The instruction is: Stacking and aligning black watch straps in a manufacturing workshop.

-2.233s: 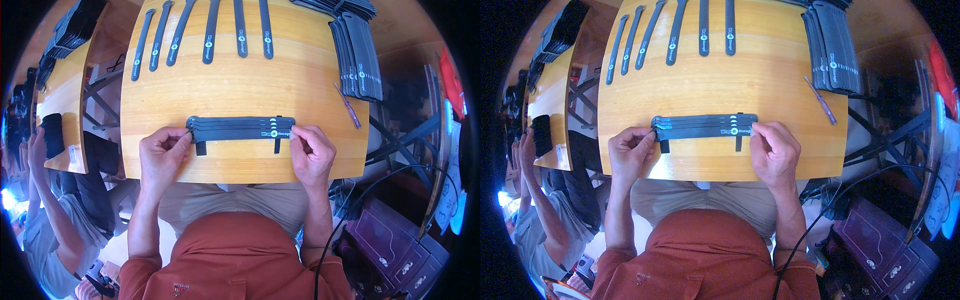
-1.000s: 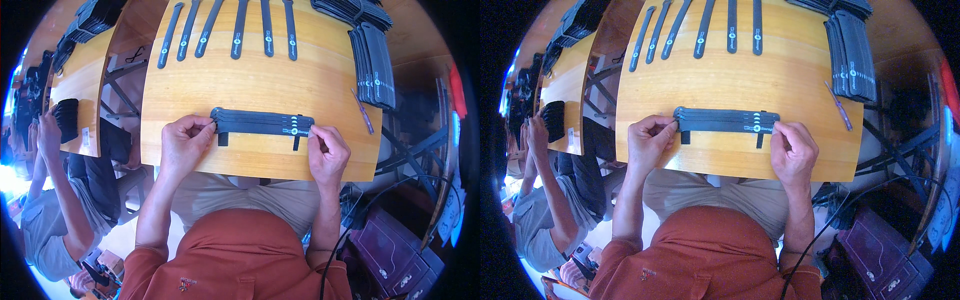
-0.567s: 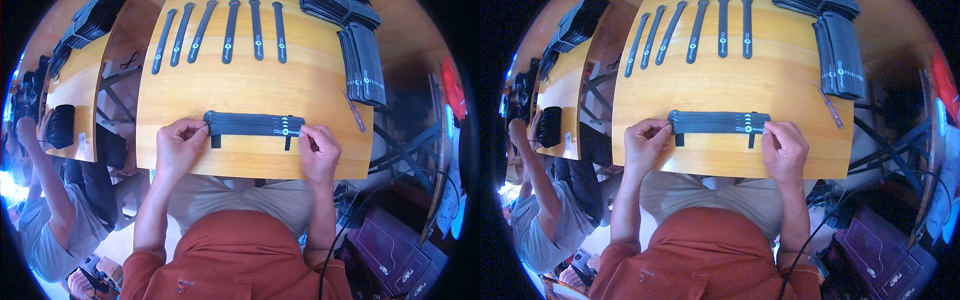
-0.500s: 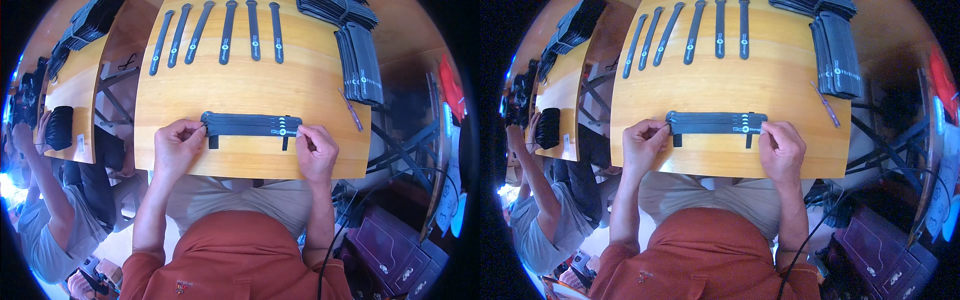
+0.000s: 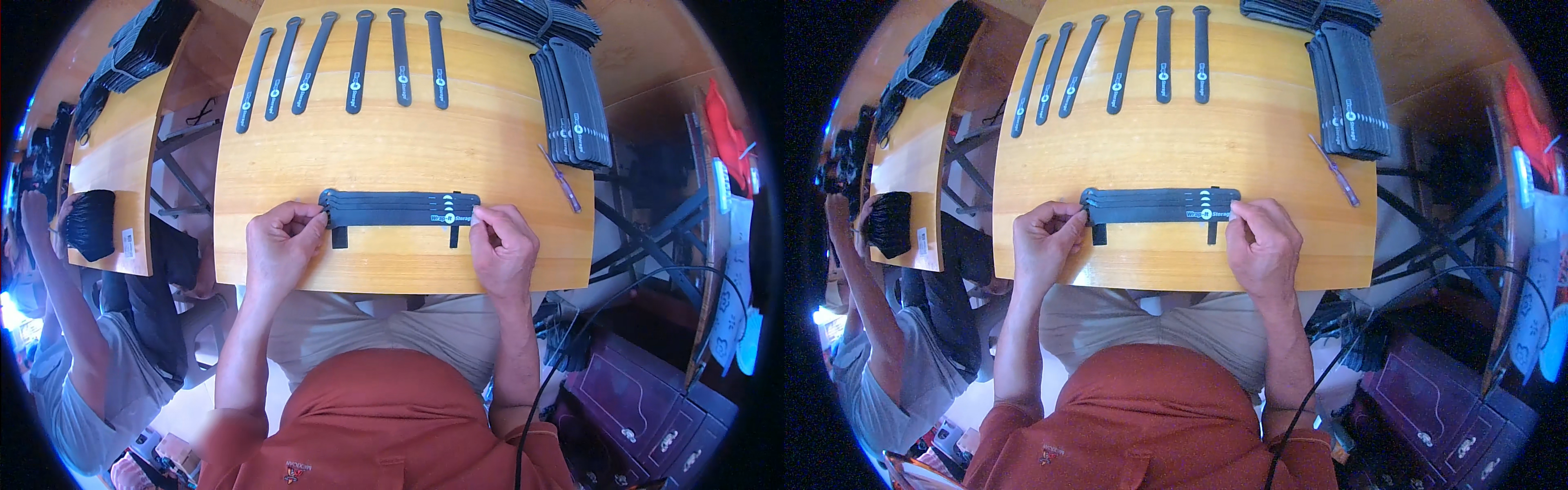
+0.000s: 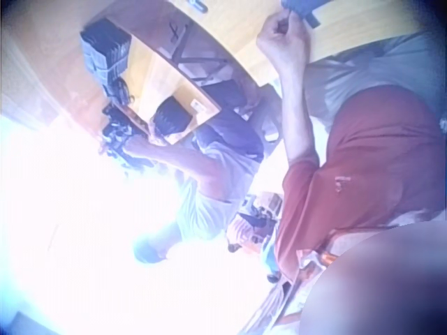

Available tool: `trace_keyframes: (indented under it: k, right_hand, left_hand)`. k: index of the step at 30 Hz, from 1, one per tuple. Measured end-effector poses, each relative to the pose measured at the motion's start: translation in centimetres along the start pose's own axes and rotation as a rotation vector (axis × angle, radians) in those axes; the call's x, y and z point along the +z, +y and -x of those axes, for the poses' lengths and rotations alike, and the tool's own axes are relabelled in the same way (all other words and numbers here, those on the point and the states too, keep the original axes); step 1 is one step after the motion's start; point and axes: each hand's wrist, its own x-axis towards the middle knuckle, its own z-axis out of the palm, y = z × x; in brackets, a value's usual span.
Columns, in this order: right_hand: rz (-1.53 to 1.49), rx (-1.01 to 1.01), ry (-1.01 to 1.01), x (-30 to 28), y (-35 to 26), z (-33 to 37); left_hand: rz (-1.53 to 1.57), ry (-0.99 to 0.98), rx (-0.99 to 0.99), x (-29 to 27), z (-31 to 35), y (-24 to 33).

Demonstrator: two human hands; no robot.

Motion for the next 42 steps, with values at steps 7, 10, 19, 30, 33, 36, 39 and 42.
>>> trace_keyframes:
  k: [7,10,19,30,33,36,39,42]
  right_hand:
    - [0.038,0.01,-0.012,-0.2,-0.6,0.0]
    - [0.081,0.008,-0.047,-0.4,-1.1,-0.4]
    - [0.097,0.002,-0.089,-0.7,-1.3,-0.6]
    - [0.29,-0.054,-0.142,-1.2,-2.1,-0.7]
    - [0.529,-0.092,-0.206,-1.3,-4.0,-0.6]
    - [0.602,-0.251,-0.241,0.3,-6.3,-0.2]
    - [0.475,-0.4,-0.322,3.1,-8.3,0.7]
    - [0.4,-0.391,-0.44,4.8,-7.9,1.8]
  left_hand:
    - [0.025,0.018,-0.006,0.1,0.1,0.0]
    - [-0.067,0.037,0.031,0.0,0.1,0.0]
    - [-0.207,0.094,0.2,0.5,0.3,0.0]
    - [-0.192,0.045,0.17,0.1,0.0,0.4]
    - [-0.21,0.048,0.177,0.2,0.1,0.6]
    - [-0.215,0.051,0.202,0.1,0.1,0.5]
    - [-0.215,0.05,0.222,0.2,-0.1,-0.2]
    - [-0.233,0.065,0.279,0.2,-0.2,-0.3]
